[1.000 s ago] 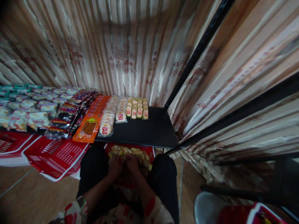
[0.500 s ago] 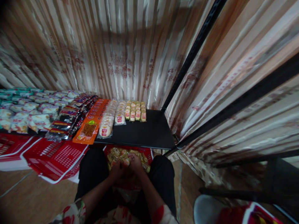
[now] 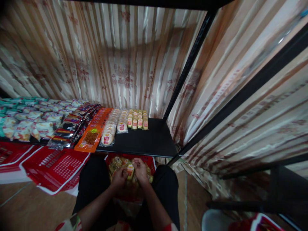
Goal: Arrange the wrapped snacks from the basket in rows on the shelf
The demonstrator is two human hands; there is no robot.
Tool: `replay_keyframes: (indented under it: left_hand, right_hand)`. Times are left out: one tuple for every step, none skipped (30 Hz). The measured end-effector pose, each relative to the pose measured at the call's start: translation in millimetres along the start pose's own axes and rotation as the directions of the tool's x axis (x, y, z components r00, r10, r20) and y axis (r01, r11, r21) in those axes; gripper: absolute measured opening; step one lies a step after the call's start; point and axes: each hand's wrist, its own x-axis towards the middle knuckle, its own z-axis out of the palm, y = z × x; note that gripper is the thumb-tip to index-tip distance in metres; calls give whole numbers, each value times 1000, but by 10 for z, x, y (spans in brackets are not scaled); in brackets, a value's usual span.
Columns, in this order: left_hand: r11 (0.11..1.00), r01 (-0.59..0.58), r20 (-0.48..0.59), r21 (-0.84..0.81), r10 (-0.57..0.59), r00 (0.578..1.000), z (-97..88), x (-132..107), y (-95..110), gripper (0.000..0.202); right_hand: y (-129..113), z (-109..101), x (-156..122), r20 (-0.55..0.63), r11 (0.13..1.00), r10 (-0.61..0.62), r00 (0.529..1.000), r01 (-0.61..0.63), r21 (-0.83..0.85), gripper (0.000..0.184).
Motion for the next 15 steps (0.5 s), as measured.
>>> replay_keyframes:
  left_hand:
    - [1000, -4, -14, -10, 4, 1000, -15, 3, 37, 19]
    - [1000, -6, -27, -20, 6, 1000, -30, 6, 76, 18]
    - [999, -6, -39, -32, 5, 999, -45, 9, 117, 17]
    - [999, -3, -51, -49, 0, 999, -59, 13, 159, 16]
    - [997, 1, -62, -71, -5, 998, -72, 19, 200, 15]
    - [995, 4, -73, -95, -12, 997, -82, 27, 237, 15]
    - [993, 5, -87, -120, -16, 996, -88, 38, 268, 14]
    - [989, -3, -100, -147, -12, 995, -91, 53, 291, 14]
    - [984, -18, -115, -178, -2, 993, -91, 71, 307, 14]
    - [976, -36, -127, -215, 9, 992, -89, 92, 316, 14]
    - [966, -57, -137, -253, 23, 990, -85, 115, 319, 14]
    - [955, -79, -145, -287, 38, 989, -82, 139, 319, 14]
    - [944, -98, -154, -314, 51, 987, -81, 164, 316, 14]
    - [936, -110, -158, -334, 60, 986, -82, 190, 315, 14]
    - [931, -118, -163, -345, 65, 984, -86, 216, 317, 14]
  right_hand:
    - [-11, -5, -5, -12, 1000, 1, 1000, -1, 12, 29]
    - [-26, -11, -12, -22, 1000, 6, 1000, -5, 25, 30]
    - [-42, -16, -21, -26, 999, 13, 1000, -12, 39, 31]
    - [-60, -20, -31, -25, 998, 24, 999, -23, 53, 32]
    - [-80, -24, -41, -17, 997, 37, 999, -36, 63, 33]
    - [-100, -26, -50, -6, 996, 51, 999, -51, 69, 33]
    - [-122, -27, -57, 6, 995, 62, 998, -62, 76, 34]
    - [-144, -26, -61, 16, 994, 66, 998, -67, 83, 34]
    - [-167, -25, -62, 22, 994, 64, 998, -66, 92, 35]
    - [-190, -23, -60, 29, 993, 57, 998, -60, 101, 35]
    - [-212, -21, -55, 41, 993, 46, 998, -50, 110, 34]
    - [-235, -20, -48, 57, 992, 36, 998, -42, 118, 34]
    - [-258, -20, -39, 73, 992, 27, 997, -36, 120, 33]
    - [-281, -21, -28, 89, 993, 20, 996, -30, 118, 32]
    - [-306, -22, -15, 102, 993, 12, 995, -24, 115, 31]
